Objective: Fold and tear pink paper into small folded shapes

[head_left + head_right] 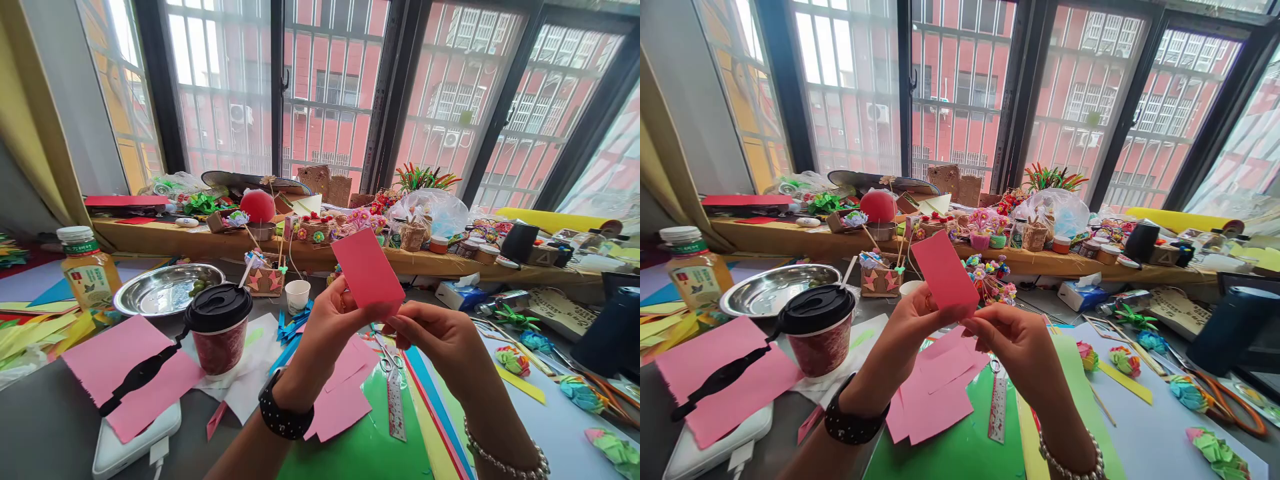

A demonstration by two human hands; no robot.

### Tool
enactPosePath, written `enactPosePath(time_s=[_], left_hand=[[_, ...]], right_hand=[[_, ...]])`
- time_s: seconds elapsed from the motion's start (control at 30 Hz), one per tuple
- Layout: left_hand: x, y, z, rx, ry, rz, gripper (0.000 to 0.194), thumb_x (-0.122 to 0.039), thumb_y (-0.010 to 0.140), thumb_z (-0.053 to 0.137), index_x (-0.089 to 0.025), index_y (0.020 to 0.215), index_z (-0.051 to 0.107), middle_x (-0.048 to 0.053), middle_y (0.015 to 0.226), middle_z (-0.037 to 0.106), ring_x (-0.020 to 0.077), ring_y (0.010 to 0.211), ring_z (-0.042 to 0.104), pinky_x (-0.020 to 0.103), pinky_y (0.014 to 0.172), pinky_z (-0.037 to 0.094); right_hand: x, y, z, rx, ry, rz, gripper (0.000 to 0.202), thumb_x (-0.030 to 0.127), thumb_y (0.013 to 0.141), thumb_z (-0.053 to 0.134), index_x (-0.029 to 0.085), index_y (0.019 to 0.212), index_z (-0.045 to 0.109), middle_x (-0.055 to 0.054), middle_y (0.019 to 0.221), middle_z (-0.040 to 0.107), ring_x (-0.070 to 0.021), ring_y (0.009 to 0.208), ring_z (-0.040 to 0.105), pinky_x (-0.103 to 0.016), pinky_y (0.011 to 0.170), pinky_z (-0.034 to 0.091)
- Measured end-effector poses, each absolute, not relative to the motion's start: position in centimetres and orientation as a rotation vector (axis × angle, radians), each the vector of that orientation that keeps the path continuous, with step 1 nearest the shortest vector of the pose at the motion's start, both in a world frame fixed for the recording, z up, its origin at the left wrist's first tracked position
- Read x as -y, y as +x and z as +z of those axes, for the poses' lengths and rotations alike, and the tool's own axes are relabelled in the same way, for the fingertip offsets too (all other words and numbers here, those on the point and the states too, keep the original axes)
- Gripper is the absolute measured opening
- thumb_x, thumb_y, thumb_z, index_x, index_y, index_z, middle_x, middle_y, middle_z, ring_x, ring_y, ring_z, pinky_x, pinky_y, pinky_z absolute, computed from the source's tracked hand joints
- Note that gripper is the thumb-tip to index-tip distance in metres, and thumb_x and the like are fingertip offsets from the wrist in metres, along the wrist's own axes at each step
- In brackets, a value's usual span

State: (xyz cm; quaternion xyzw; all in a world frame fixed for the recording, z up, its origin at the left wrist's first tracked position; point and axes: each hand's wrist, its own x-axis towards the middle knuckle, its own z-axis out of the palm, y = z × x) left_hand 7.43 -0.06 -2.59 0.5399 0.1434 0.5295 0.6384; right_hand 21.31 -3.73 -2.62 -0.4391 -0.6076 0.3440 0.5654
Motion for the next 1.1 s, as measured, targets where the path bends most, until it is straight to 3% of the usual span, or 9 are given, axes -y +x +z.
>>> enactPosePath(time_s=[0.27, 0.6, 0.77, 0.93, 1.1], left_hand=[[0.39, 7.55, -2.12, -0.402, 1.199, 1.26, 0.031, -0.016, 0.063, 0.07, -0.014, 0.091, 0.056, 0.001, 0.07, 0.065, 0.013, 0.063, 0.059, 0.021, 0.058, 0.044], [0.13, 7.42, -2.36, -0.376, 1.263, 1.228, 0.022, -0.021, 0.069, 0.066, -0.014, 0.087, 0.056, 0.001, 0.072, 0.063, 0.0119, 0.062, 0.057, 0.021, 0.058, 0.043], [0.22, 7.31, -2.26, -0.369, 1.279, 1.244, 0.013, -0.021, 0.071, 0.063, -0.013, 0.081, 0.058, 0.001, 0.069, 0.061, 0.0115, 0.06, 0.054, 0.022, 0.056, 0.042], [0.25, 7.37, -2.36, -0.402, 1.295, 1.278, 0.014, -0.018, 0.07, 0.064, -0.015, 0.084, 0.06, 0.001, 0.072, 0.064, 0.0126, 0.067, 0.058, 0.021, 0.062, 0.044], [0.48, 7.58, -2.21, -0.433, 1.223, 1.342, 0.028, -0.021, 0.066, 0.068, -0.015, 0.09, 0.057, 0.004, 0.082, 0.068, 0.0158, 0.071, 0.062, 0.024, 0.064, 0.046]], right_hand=[[3.75, 20.9, -2.78, 1.413, -1.041, 0.759, 0.015, 0.032, 0.068, 0.064, 0.018, 0.064, 0.065, 0.0, 0.055, 0.06, -0.0117, 0.049, 0.054, -0.022, 0.047, 0.045], [3.52, 20.95, -2.81, 1.463, -1.013, 0.822, 0.019, 0.034, 0.07, 0.062, 0.017, 0.063, 0.058, 0.001, 0.056, 0.057, -0.0105, 0.052, 0.052, -0.021, 0.047, 0.041], [3.46, 20.73, -2.6, 1.496, -0.97, 0.848, 0.022, 0.036, 0.076, 0.054, 0.016, 0.068, 0.059, -0.001, 0.06, 0.057, -0.012, 0.055, 0.053, -0.024, 0.053, 0.045], [3.63, 20.77, -2.6, 1.586, -1.054, 0.607, 0.021, 0.036, 0.079, 0.052, 0.018, 0.07, 0.058, -0.003, 0.065, 0.06, -0.0144, 0.061, 0.055, -0.027, 0.059, 0.046], [3.58, 20.33, -3.15, 1.647, -1.06, 0.299, 0.02, 0.029, 0.081, 0.048, 0.019, 0.064, 0.051, 0.0, 0.059, 0.053, -0.0132, 0.056, 0.051, -0.026, 0.054, 0.042]])
